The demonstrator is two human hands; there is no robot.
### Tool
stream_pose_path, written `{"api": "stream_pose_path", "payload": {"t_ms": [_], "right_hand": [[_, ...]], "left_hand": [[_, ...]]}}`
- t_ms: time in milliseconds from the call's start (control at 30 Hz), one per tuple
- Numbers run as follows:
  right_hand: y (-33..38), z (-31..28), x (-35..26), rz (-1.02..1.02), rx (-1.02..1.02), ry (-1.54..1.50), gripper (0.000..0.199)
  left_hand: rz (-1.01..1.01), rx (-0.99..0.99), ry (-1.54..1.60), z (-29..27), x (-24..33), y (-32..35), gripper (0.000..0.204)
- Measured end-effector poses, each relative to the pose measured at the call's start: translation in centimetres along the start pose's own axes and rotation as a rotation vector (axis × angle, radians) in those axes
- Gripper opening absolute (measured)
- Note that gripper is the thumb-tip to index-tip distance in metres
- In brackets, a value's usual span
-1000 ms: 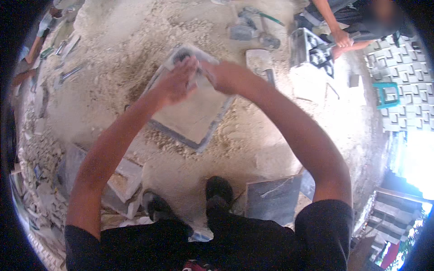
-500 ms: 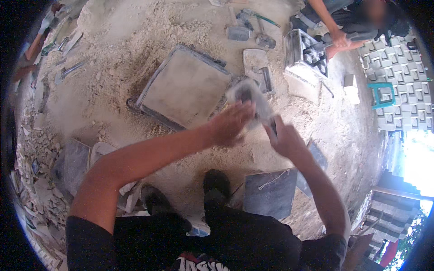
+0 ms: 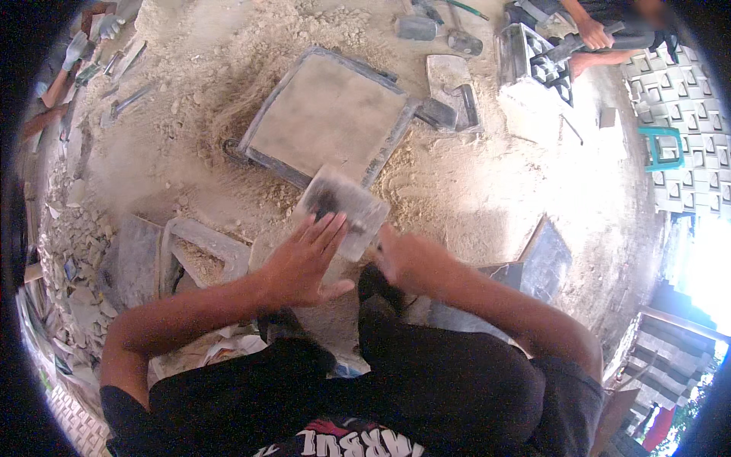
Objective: The person cleans a metal mold using a trowel, places a square plate into the mold, assembles the internal components, and then lifts the finished ventilation block to carry it away.
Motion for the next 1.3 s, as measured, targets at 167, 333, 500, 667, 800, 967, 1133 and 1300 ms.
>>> {"api": "stream_pose_path", "payload": {"t_ms": [167, 333, 500, 667, 800, 967, 1133, 1300], "right_hand": [[0.5, 3.9, -2.4, -0.065, -0.168, 0.107, 0.039], [-1.8, -8.7, -0.1, 0.067, 0.25, -0.051, 0.032], [-11.4, -20.5, 1.7, 0.023, 0.55, 0.096, 0.051], [-18.4, -20.0, -0.1, -0.026, 0.335, 0.187, 0.056], [-17.2, -13.7, -6.2, -0.028, 0.155, 0.102, 0.053], [-13.1, -7.2, -12.6, -0.245, -0.023, 0.129, 0.046], [-10.6, -2.2, -12.9, -0.25, -0.074, -0.051, 0.043], [-8.8, -4.9, -13.1, -0.419, 0.052, -0.004, 0.04]], "left_hand": [[-0.08, -0.343, -0.028, 2.6, 2.1, 4.9, 0.089], [-0.079, 0.094, -0.264, -8.1, -2.1, -2.2, 0.08], [-0.201, 0.319, -0.388, -12.6, -14.9, -10.1, 0.066], [-0.158, 0.351, -0.339, -14.0, -18.9, -11.5, 0.063], [-0.32, 0.083, -0.132, -10.0, -20.0, -8.6, 0.061], [-0.199, 0.052, 0.061, -7.5, -17.1, 1.1, 0.07], [-0.377, -0.176, 0.069, -6.4, -13.1, 4.4, 0.097], [-0.72, -0.253, 0.301, -12.9, -13.1, 3.5, 0.101]]}}
Point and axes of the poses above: each hand's wrist, its own y-axis away from the middle knuckle, its own z-axis out of the palm, x = y × z, the point moved 9 cm from there along -y, towards the middle knuckle, and after that the axes turned 3 degrees about z, right-handed, at the moved point
